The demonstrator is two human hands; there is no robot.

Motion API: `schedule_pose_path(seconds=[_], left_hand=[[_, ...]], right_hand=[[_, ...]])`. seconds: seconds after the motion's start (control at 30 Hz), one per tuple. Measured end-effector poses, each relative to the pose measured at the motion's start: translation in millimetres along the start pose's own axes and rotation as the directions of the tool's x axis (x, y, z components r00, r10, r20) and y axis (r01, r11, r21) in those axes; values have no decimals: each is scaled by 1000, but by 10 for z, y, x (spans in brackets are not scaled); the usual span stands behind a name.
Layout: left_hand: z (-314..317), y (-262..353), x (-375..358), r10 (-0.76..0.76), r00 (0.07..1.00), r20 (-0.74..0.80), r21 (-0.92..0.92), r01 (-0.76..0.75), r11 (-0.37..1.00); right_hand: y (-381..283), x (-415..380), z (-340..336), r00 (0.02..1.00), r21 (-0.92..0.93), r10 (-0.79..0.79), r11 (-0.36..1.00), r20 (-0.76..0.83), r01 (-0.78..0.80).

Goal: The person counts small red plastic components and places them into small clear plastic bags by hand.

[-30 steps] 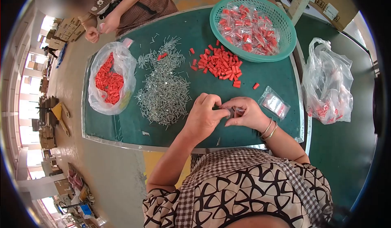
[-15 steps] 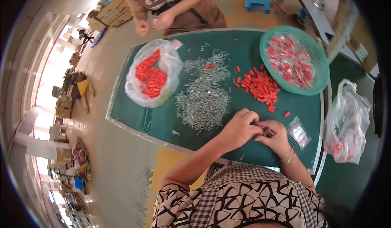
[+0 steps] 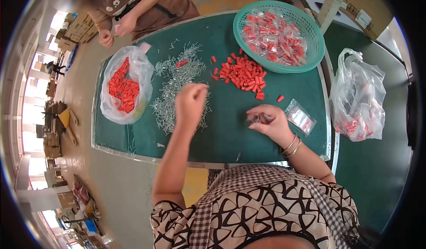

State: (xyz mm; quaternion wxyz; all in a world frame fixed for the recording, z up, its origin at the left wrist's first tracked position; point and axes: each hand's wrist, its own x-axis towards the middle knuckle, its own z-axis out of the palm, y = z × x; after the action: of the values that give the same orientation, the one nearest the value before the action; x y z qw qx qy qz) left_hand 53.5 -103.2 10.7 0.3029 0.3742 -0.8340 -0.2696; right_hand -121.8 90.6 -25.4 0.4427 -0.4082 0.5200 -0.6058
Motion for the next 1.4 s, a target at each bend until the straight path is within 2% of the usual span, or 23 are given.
schedule_pose_path(seconds=[0.07,0.17,0.27,0.37,0.47,0.57,0.67,0.77,0.87,0.97,1.07,1.17,1.27,1.37,1.4], left_hand=[[1,-349,272,47,999,3,214,-47,976],[104,-548,506,161,971,177,406,-221,887],[223,-597,625,153,944,292,532,-293,794],[245,-612,714,197,886,420,579,-429,694],[195,-614,735,178,903,391,459,-360,812],[156,-444,612,122,942,312,326,-227,918],[169,-489,543,344,868,359,348,-466,813],[164,-579,558,409,816,409,328,-550,768],[136,-536,589,518,725,454,329,-677,658],[74,-384,607,569,623,537,358,-779,515],[81,-412,650,597,537,596,325,-841,433],[77,-485,709,570,540,619,275,-829,487],[179,-660,764,481,728,488,278,-652,705],[240,-621,841,467,814,344,286,-565,774],[274,-626,868,490,793,362,292,-595,748]], right_hand=[[25,10,-11,999,-34,-8,999,35,9],[49,12,-22,998,-95,-13,995,66,19],[-13,14,-4,1000,-82,4,997,24,-2],[-8,10,-32,995,-45,-23,999,94,27],[-34,1,-30,992,-105,-29,994,120,42],[-59,8,0,994,-116,-59,991,92,70],[-58,9,12,994,-142,-48,988,101,62],[-49,7,15,995,-154,-21,987,102,37],[-35,12,13,996,-114,-14,993,90,25],[-23,17,5,996,-115,-18,993,88,28],[26,21,6,996,-98,-29,994,84,37],[6,22,-3,994,-141,-38,989,102,52],[-3,19,24,995,-106,-13,994,95,23],[72,25,3,995,-97,-55,993,82,62],[63,20,-5,996,-99,-34,994,79,42]])
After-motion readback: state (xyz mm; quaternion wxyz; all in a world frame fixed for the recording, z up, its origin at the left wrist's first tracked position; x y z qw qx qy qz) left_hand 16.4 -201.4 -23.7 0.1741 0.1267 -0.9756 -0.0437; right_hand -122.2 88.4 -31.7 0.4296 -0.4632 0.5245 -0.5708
